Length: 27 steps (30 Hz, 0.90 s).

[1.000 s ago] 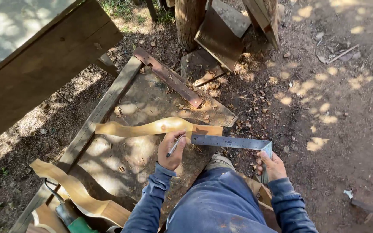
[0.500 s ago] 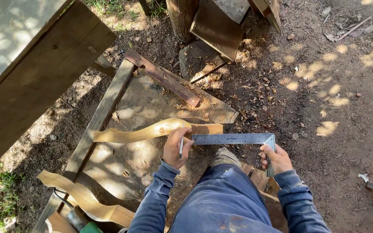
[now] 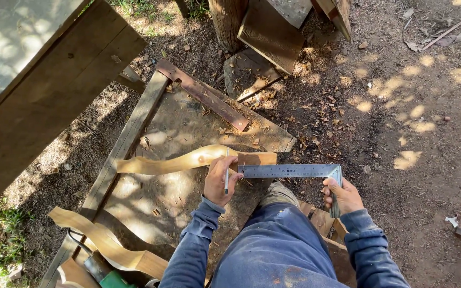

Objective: The person uses a square ruler and a pencil to measure and mark lines on several curved wooden pieces arranged on a workbench. They repeatedly position the ruler on different sections of the wood, draw straight lines, and occasionally pick up and inspect the pieces before placing them back down.

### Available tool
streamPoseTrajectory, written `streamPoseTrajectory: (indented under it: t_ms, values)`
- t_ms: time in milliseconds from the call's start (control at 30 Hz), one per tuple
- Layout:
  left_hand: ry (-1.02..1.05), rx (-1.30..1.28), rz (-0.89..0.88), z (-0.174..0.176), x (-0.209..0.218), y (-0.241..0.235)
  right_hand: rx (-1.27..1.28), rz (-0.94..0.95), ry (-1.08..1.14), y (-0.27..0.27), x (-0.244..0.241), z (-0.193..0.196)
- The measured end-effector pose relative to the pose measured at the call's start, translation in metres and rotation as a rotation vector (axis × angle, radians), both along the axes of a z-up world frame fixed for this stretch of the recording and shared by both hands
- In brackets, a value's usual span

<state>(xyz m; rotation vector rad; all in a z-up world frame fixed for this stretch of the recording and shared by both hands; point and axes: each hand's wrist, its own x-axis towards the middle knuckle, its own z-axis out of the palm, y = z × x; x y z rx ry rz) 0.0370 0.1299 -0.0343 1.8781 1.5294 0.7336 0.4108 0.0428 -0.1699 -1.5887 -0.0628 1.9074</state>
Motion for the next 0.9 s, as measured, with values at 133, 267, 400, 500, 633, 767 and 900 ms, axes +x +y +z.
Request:
streamPoseTrajectory:
  t_ms: [133, 267, 400, 500, 633, 767, 900]
  values:
    - [0.012, -0.009, 0.006, 0.000, 0.001, -0.001, 0.005, -0.006, 0.017, -0.002, 0.001, -0.006]
    - [0.015, -0.008, 0.005, 0.002, 0.001, 0.000, 0.026, 0.010, -0.010, -0.004, 0.002, -0.012]
    - [0.004, -0.005, 0.028, 0.005, 0.001, 0.000, 0.098, 0.053, -0.071, -0.005, 0.001, -0.012]
    - [-0.185, -0.152, 0.128, 0.024, 0.012, 0.002, 0.098, 0.062, -0.111, -0.006, 0.000, -0.012]
    - [-0.390, -0.362, 0.176, 0.028, 0.034, 0.013, 0.076, 0.030, -0.155, -0.002, -0.008, 0.006]
    - [-0.347, -0.462, 0.062, 0.006, 0.047, 0.015, 0.106, 0.066, -0.162, 0.000, -0.010, 0.004]
    - [-0.345, -0.443, -0.040, -0.003, 0.055, 0.024, 0.082, 0.049, -0.142, 0.002, -0.013, 0.009]
